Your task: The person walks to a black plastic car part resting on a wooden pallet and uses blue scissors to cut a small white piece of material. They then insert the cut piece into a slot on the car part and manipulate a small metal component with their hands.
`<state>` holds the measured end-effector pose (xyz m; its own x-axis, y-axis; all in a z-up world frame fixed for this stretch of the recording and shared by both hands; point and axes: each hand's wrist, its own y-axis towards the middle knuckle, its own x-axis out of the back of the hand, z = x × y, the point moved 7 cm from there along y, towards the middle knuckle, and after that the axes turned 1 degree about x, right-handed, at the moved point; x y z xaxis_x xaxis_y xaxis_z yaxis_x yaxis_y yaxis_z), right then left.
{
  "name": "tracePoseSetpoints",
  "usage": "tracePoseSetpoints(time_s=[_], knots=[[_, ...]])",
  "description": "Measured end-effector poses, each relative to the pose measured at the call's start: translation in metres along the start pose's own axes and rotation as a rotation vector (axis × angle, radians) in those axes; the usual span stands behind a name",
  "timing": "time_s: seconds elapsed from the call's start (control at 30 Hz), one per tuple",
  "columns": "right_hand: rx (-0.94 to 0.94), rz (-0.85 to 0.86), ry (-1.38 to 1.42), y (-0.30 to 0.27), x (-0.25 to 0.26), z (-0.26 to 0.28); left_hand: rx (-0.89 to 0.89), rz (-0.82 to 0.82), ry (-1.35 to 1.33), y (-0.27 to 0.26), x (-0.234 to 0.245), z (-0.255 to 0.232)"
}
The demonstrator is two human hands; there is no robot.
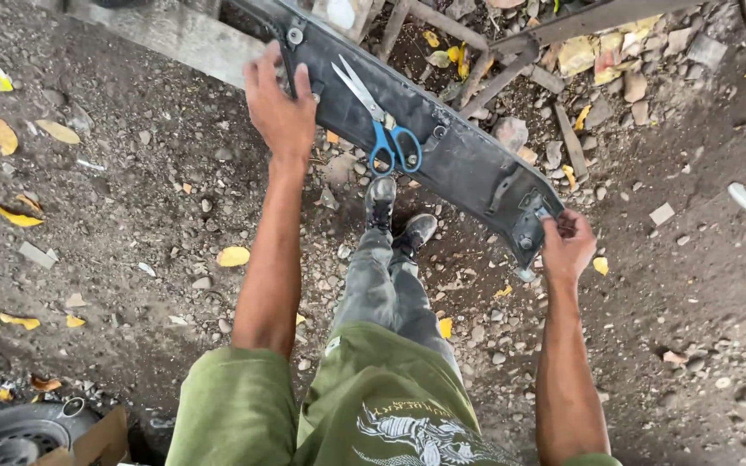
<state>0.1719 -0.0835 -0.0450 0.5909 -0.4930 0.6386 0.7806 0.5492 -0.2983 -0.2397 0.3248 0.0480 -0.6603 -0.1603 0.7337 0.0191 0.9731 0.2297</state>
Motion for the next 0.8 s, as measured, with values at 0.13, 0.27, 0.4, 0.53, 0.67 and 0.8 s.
tracePoseSetpoints(time_s=[0.13, 0.27, 0.4, 0.53, 0.67, 0.8], knots=[[0.047, 0.003, 0.074, 0.004, -0.002, -0.011, 0.041, 0.019, -0.053, 0.012, 0.003, -0.011], [0.003, 0.016, 0.095, 0.004, -0.001, -0.002, -0.004, 0.073, -0.188, -0.025, -0.006, -0.019], [-0.006, 0.015, 0.063, 0.001, -0.002, 0.009, -0.042, 0.264, -0.154, -0.075, -0.008, -0.065], [0.010, 0.021, 0.076, 0.003, -0.001, 0.002, 0.022, 0.256, -0.210, -0.094, -0.012, -0.059], [-0.020, 0.034, 0.016, 0.005, -0.001, -0.007, 0.099, 0.170, -0.216, -0.073, -0.002, -0.023], [-0.054, 0.040, 0.151, 0.002, -0.005, 0.004, 0.098, 0.154, -0.082, -0.040, 0.000, -0.012]])
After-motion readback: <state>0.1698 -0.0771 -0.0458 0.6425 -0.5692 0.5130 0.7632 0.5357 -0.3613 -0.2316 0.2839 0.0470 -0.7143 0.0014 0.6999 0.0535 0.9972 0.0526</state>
